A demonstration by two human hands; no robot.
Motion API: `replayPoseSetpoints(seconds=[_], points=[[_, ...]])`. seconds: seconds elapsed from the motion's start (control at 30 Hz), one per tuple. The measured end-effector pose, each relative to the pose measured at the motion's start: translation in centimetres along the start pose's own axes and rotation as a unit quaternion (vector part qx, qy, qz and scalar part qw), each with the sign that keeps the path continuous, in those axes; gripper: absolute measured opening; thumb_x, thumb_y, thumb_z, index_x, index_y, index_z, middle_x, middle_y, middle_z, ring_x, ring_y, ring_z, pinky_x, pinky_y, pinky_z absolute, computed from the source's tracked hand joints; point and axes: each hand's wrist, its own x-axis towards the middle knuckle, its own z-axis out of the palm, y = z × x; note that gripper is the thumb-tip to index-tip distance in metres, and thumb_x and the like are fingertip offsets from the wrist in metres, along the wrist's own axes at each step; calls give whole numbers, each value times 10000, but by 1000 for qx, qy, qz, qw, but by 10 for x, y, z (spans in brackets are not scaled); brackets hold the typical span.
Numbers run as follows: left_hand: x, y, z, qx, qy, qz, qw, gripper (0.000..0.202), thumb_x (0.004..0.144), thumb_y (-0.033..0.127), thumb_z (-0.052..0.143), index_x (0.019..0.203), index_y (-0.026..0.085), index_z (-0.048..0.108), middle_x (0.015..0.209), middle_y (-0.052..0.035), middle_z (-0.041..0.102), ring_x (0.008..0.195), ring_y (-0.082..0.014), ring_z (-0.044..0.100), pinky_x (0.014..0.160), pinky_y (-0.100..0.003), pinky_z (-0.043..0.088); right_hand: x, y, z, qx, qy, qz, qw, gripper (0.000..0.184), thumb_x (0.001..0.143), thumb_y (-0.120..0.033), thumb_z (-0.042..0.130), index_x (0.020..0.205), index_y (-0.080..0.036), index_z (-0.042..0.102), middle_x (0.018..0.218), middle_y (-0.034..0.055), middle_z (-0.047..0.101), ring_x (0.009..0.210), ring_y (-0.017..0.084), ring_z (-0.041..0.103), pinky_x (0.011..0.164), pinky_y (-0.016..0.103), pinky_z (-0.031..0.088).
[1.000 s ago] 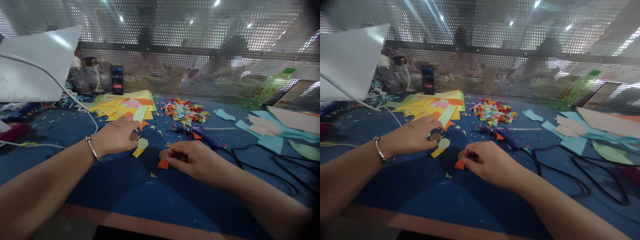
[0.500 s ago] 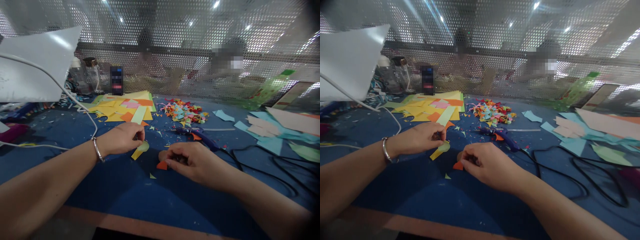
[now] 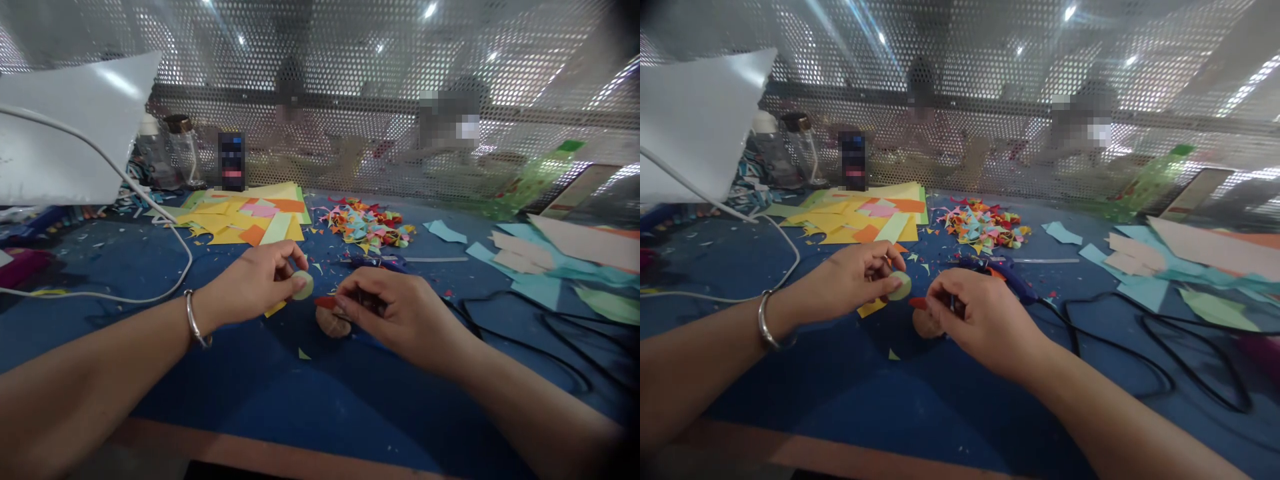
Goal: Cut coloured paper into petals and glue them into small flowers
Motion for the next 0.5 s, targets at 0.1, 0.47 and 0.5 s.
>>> replayPoseSetpoints(seconds=[0.1,0.47,0.5], points=[[-4,2,2,109,14,39,993,187,830,314,636,974,202,678,886,-31,679,738,-159,596,663,-295,456,0,1,0,-1,0,0,1000,169,909,-243,533,796,-199,652,714,13,652,601,122,562,539,220,421],[-2,8,23,-401,-53,-109,908,153,754,129,750,885,136,670,849,-26,723,824,-129,689,843,-283,520,-3,-2,0,-13,69,-33,997,158,922,-247,536,826,-198,652,749,19,664,617,121,565,582,234,441],[-2,7,24,-414,-45,-108,903,160,745,106,752,878,131,667,836,-25,722,825,-126,691,853,-280,516,-3,-2,0,-14,71,-32,997,152,920,-243,538,830,-199,653,757,20,667,623,122,569,586,235,442]])
